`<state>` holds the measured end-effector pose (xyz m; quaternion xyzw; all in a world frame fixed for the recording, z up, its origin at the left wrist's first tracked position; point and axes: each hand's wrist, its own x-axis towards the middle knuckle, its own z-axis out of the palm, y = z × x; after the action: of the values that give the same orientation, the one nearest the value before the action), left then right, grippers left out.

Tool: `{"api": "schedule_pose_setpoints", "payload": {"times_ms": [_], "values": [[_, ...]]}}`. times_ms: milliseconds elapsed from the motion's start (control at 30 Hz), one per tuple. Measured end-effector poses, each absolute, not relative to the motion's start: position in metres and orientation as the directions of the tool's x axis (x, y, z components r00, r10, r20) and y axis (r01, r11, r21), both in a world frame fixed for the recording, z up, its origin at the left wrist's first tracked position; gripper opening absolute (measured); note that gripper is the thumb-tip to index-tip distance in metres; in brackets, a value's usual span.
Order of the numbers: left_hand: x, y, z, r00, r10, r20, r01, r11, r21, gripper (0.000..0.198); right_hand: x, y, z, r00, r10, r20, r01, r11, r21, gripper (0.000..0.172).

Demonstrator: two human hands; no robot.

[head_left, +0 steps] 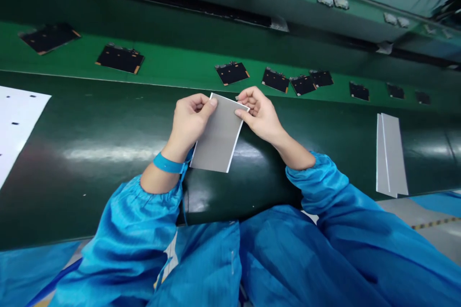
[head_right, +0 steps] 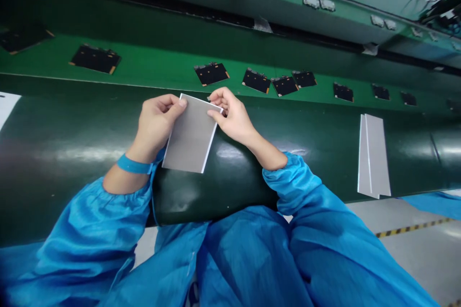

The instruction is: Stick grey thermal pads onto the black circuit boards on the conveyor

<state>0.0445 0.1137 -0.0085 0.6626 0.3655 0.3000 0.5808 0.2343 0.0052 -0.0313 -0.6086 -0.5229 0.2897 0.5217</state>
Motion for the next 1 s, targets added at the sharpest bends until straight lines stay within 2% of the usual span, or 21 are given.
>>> {"api": "schedule_pose_setpoints", "payload": {"times_ms": [167,333,700,900,1000], "values": [[0.045,0.113,-0.015,0.635,0.752,-0.177,0.089,0.157,0.984,0.042,0.221,0.002,-0.034,0.326,0.936,0.133,0.219,0.063,-0.974,0.054],[0.043,0.115,-0.013,0.574,0.8,-0.173,0.152,0.104,0.983,0.033,0.234,0.001,-0.033,0.269,0.957,0.113,0.195,0.061,-0.979,0.05],[0.041,0.115,-0.007,0.573,0.8,-0.177,0.236,0.046,0.971,0.026,0.239,-0.001,-0.033,0.269,0.94,0.211,0.359,0.105,-0.927,0.043],[0.042,0.117,-0.012,0.565,0.809,-0.162,0.204,0.053,0.977,0.025,0.281,0.032,-0.041,0.306,0.91,0.28,0.541,0.075,-0.838,0.049],[0.041,0.118,-0.013,0.569,0.805,-0.171,0.211,0.058,0.976,0.026,0.319,0.057,-0.049,0.263,0.933,0.246,0.61,0.037,-0.792,0.048]]}}
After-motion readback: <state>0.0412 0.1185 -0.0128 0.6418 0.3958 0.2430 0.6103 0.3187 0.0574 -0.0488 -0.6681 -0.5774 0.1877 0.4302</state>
